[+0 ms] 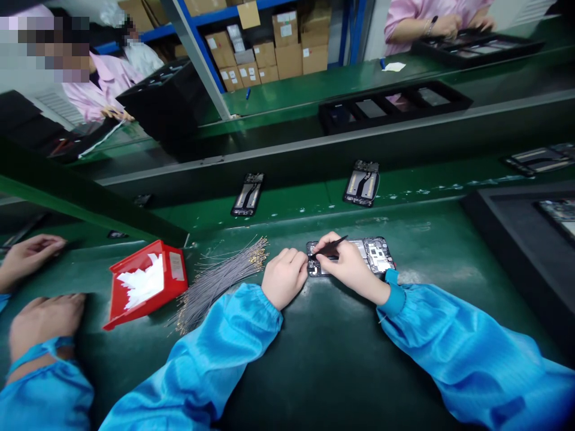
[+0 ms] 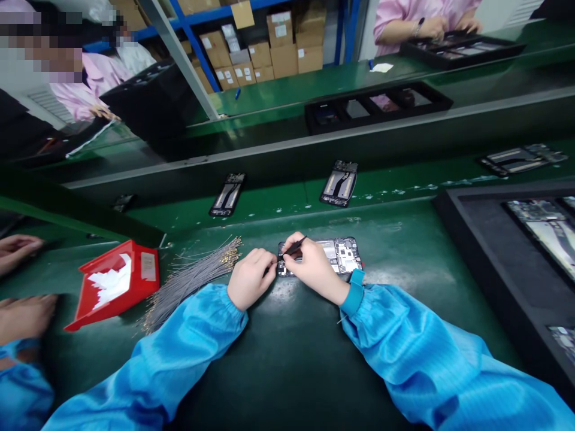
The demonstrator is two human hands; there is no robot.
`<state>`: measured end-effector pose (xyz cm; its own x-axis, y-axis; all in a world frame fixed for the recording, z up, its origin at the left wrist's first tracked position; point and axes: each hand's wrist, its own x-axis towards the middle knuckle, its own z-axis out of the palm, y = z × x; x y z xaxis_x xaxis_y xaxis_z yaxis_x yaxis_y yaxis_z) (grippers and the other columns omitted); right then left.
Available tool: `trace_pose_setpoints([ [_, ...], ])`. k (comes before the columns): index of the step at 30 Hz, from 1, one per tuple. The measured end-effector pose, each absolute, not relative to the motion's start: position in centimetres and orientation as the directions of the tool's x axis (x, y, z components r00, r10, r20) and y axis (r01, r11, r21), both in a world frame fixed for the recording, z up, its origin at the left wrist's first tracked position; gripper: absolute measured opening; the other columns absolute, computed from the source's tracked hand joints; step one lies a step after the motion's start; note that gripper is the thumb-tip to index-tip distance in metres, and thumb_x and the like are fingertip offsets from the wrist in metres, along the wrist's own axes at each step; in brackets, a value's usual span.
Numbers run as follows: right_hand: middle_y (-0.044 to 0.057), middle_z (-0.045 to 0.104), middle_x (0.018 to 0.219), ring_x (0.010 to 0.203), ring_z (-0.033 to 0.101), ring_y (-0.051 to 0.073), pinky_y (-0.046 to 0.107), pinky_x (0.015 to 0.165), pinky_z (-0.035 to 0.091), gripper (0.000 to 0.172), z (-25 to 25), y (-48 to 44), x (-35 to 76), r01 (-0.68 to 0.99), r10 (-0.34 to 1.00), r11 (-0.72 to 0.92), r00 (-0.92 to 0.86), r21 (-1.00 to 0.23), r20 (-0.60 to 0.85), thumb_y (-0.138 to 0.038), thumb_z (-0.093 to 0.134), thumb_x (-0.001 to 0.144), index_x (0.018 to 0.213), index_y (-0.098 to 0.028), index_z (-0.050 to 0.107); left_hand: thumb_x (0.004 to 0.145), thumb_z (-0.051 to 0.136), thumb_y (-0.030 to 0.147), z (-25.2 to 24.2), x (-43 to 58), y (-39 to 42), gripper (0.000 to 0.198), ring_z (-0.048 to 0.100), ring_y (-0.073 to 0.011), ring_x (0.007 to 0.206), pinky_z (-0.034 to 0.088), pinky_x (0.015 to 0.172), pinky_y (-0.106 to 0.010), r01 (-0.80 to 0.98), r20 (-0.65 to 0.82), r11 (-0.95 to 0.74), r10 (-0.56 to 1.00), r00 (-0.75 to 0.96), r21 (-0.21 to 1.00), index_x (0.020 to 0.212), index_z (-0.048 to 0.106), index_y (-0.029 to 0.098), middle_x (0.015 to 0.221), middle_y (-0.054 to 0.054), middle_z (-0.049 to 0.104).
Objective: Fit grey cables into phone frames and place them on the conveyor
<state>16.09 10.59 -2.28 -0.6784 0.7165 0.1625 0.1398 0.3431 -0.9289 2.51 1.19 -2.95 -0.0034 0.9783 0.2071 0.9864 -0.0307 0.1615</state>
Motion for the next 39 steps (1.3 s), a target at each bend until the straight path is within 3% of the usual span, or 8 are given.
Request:
trace_pose_setpoints([
  [28,0.002,0.062,0.075,0.069,0.061,0.014,0.027,0.066,0.05,0.008,-2.4,10.6,16.3,0.157,0.72,0.361,-0.673,-0.919,0.168,-0.014,0.054,0.072,0.079,-0.017,0.055,0.084,0.041,0.019,-3.0,2.6,1.0,0.015,0.047,-0.0148,0.072,0.039,0.065,-0.025,0.992,0.252,-0.075,0.967,0.047,0.102,0.075,0.053,0.017,0.072,-0.002,0.052],
  [31,0.002,0.062,0.076,0.07,0.06,0.014,0.027,0.066,0.049,0.008,-2.6,10.5,16.4,0.157,0.689,0.455,-0.685,-0.876,0.235,-0.012,0.053,0.072,0.078,-0.017,0.055,0.085,0.041,0.02,-3.1,2.5,1.0,0.015,0.047,-0.0146,0.071,0.039,0.064,-0.025,0.991,0.269,-0.083,0.962,0.052,0.107,0.075,0.052,0.017,0.072,-0.002,0.051],
  [36,0.005,0.06,0.076,0.072,0.057,0.016,0.029,0.066,0.047,0.009,-3.0,10.0,16.6,0.112,0.533,0.713,-0.728,-0.692,0.431,-0.011,0.049,0.074,0.08,-0.017,0.054,0.085,0.041,0.019,-3.2,2.5,1.1,0.016,0.047,-0.0149,0.07,0.039,0.064,-0.026,0.99,0.276,-0.094,0.959,0.062,0.107,0.074,0.052,0.018,0.071,-0.002,0.051],
  [39,0.005,0.058,0.074,0.071,0.055,0.016,0.03,0.066,0.045,0.008,-3.0,9.6,16.5,0.106,0.466,0.78,-0.756,-0.617,0.459,-0.012,0.047,0.076,0.078,-0.018,0.051,0.085,0.041,0.019,-3.3,2.5,1.1,0.015,0.047,-0.0148,0.071,0.04,0.064,-0.026,0.989,0.258,-0.09,0.964,0.057,0.116,0.075,0.052,0.018,0.071,-0.002,0.051],
])
